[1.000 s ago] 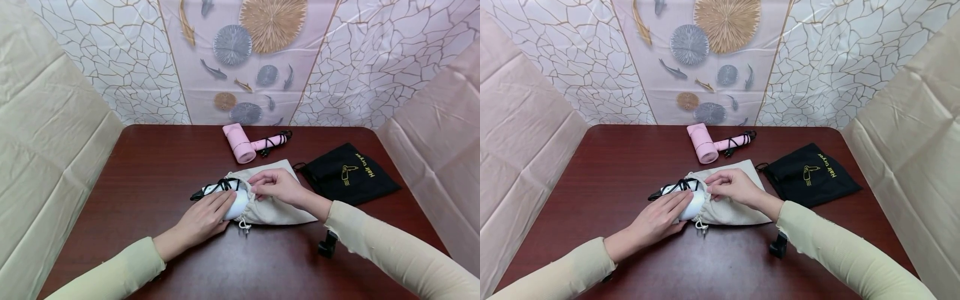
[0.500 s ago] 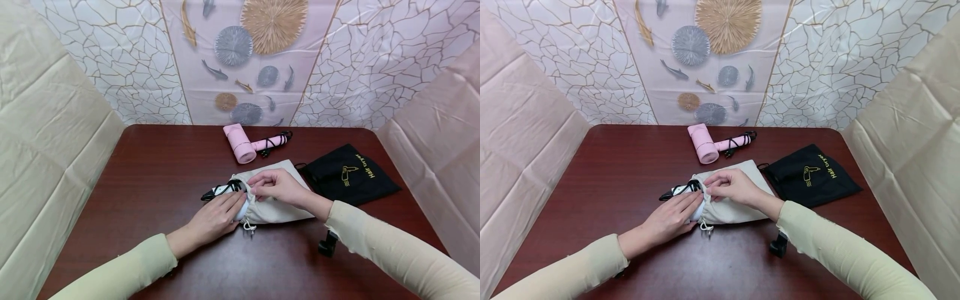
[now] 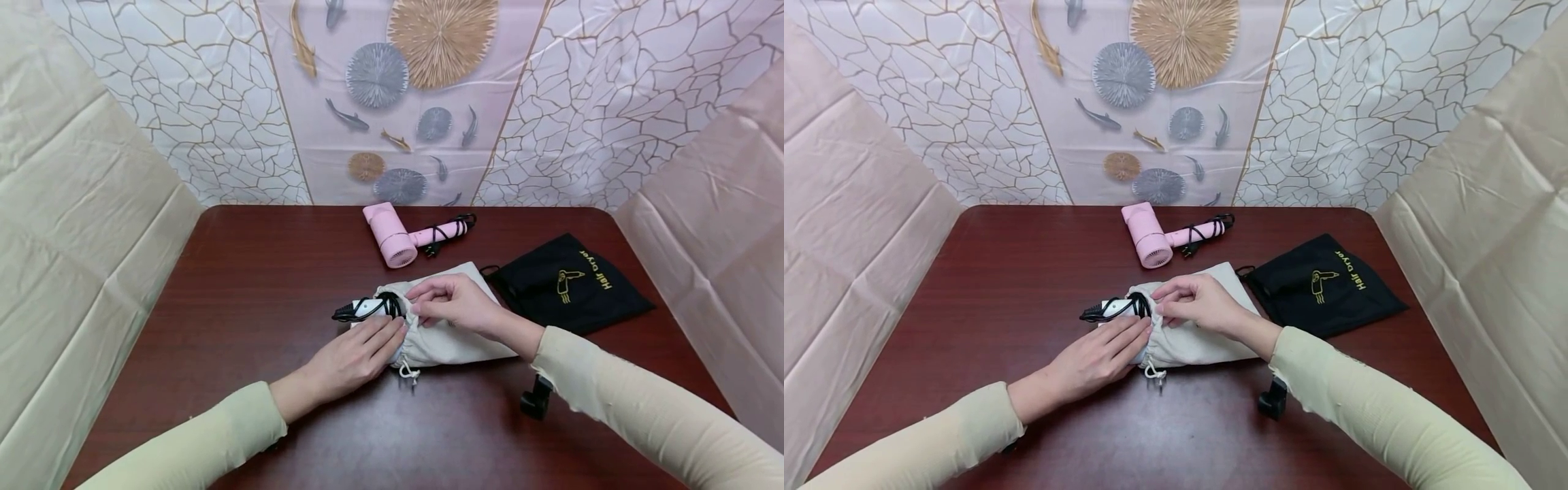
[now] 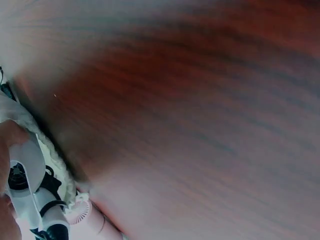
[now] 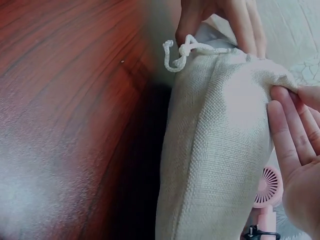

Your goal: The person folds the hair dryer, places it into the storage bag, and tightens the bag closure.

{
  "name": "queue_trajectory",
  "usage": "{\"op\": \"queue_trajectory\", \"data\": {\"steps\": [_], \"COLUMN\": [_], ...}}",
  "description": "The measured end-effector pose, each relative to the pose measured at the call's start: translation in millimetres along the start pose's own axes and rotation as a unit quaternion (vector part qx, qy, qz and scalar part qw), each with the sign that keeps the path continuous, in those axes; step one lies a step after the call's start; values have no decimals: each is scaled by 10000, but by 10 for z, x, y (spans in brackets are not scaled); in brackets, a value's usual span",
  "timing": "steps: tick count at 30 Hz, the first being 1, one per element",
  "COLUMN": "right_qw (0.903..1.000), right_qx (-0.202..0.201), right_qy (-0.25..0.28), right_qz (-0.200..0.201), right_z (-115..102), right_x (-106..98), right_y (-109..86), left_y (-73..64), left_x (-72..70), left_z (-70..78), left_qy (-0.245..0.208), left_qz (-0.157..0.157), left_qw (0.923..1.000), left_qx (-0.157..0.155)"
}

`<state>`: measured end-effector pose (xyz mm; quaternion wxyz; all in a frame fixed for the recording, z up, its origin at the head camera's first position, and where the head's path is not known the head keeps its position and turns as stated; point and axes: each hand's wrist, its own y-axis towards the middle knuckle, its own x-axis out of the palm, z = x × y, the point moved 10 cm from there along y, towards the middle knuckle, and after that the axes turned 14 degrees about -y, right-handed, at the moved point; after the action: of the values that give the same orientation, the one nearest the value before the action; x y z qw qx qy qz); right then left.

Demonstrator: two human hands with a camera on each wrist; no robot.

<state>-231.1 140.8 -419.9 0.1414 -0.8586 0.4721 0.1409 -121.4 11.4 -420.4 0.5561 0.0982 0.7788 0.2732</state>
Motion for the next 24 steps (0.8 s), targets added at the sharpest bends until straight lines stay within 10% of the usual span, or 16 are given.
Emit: {"op": "queue_trajectory", "data": {"steps": [24], "right_qw": [9998], "right_qx": [-39], "right_qy": [-99], "right_qz": [-139], "right_z": [16], "right_x": [44], "right_y": [16], "left_y": [-224], "left_x": [-24], "left_z": [-275], "left_qy": [-1711], "left_qz": [-395], "left_qw": [9790], "left_qx": [-1034]}}
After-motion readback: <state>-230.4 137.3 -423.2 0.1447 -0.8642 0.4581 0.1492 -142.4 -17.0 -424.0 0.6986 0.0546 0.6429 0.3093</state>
